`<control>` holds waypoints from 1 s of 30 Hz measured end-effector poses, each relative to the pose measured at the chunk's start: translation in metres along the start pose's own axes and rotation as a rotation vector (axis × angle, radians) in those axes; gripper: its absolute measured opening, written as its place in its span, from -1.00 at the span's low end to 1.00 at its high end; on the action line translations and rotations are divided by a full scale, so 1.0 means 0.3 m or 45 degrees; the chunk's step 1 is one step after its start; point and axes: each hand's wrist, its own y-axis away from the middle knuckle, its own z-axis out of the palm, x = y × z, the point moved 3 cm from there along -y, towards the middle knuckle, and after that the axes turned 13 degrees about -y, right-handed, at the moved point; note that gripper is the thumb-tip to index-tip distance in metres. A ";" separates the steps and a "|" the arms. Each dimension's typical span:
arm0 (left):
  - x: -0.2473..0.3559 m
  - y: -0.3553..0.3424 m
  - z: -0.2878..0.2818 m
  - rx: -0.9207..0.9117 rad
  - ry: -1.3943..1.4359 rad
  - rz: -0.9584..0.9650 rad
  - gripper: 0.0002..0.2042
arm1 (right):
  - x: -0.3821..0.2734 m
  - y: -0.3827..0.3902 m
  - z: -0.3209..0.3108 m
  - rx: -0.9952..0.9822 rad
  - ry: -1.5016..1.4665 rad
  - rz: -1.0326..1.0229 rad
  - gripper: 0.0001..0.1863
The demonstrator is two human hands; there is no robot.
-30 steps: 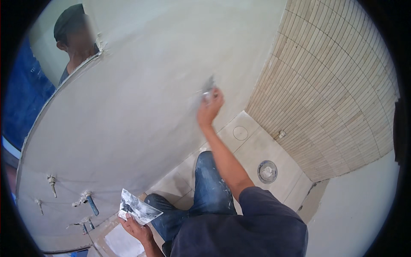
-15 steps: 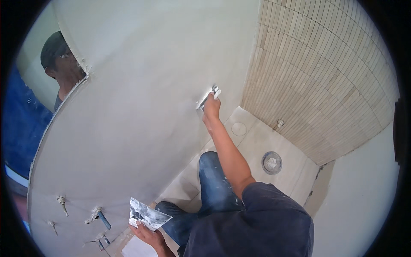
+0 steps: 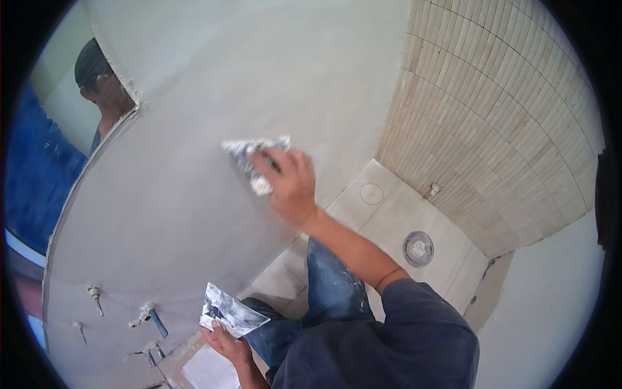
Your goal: The person applies plaster onto a wall using metal scrapers, then mixes plaster paste on a board with the scrapers.
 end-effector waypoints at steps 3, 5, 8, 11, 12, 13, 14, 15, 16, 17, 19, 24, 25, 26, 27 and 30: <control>-0.005 0.016 0.010 -0.024 0.000 -0.029 -0.72 | 0.148 -0.076 0.015 0.136 0.108 -0.208 -0.40; -0.018 0.009 0.012 -0.072 0.002 -0.033 -0.71 | 0.179 0.022 0.089 0.086 0.042 -0.190 -0.39; 0.005 0.013 0.000 -0.052 -0.111 0.004 -0.71 | 0.115 0.202 0.115 -0.099 -0.061 -0.183 -0.38; 0.010 0.027 -0.004 0.006 -0.081 0.017 -0.70 | 0.205 0.254 0.009 0.057 -0.196 0.392 -0.47; -0.001 0.025 -0.006 -0.003 -0.065 -0.006 -0.71 | 0.304 0.242 -0.010 0.346 -0.269 0.665 -0.52; -0.006 0.027 -0.027 -0.002 -0.064 -0.030 -0.71 | 0.356 0.185 -0.034 0.500 -0.204 0.872 -0.62; -0.010 0.027 -0.022 -0.003 -0.062 -0.033 -0.71 | 0.452 0.149 -0.048 0.533 -0.283 1.094 -0.65; -0.016 0.023 -0.014 -0.016 -0.061 -0.031 -0.70 | 0.517 0.134 -0.042 0.563 -0.369 1.316 -0.67; -0.022 0.019 -0.022 -0.015 -0.066 -0.024 -0.70 | 0.502 0.111 -0.010 0.552 -0.385 1.318 -0.67; -0.028 0.019 -0.033 -0.005 -0.117 0.019 -0.70 | 0.457 0.062 0.016 0.593 -0.475 1.262 -0.67; -0.040 0.022 -0.047 0.033 -0.108 -0.012 -0.70 | 0.320 -0.025 0.062 0.647 -0.642 1.191 -0.66; -0.087 -0.002 -0.063 -0.002 0.042 -0.176 -0.70 | -0.143 -0.038 0.108 0.331 -0.522 0.584 -0.47; -0.111 -0.013 -0.076 -0.038 0.081 -0.201 -0.75 | -0.187 -0.013 0.106 0.072 -0.482 0.505 -0.41; -0.103 -0.016 -0.066 -0.026 0.088 -0.202 -0.75 | -0.212 0.009 0.104 -0.185 -0.435 0.421 -0.35; -0.096 -0.020 -0.056 -0.020 0.119 -0.231 -0.75 | -0.211 0.034 0.085 -0.197 -0.442 0.414 -0.35; -0.092 -0.023 -0.061 -0.023 0.171 -0.261 -0.74 | -0.068 0.130 0.038 -0.024 -0.537 0.387 -0.35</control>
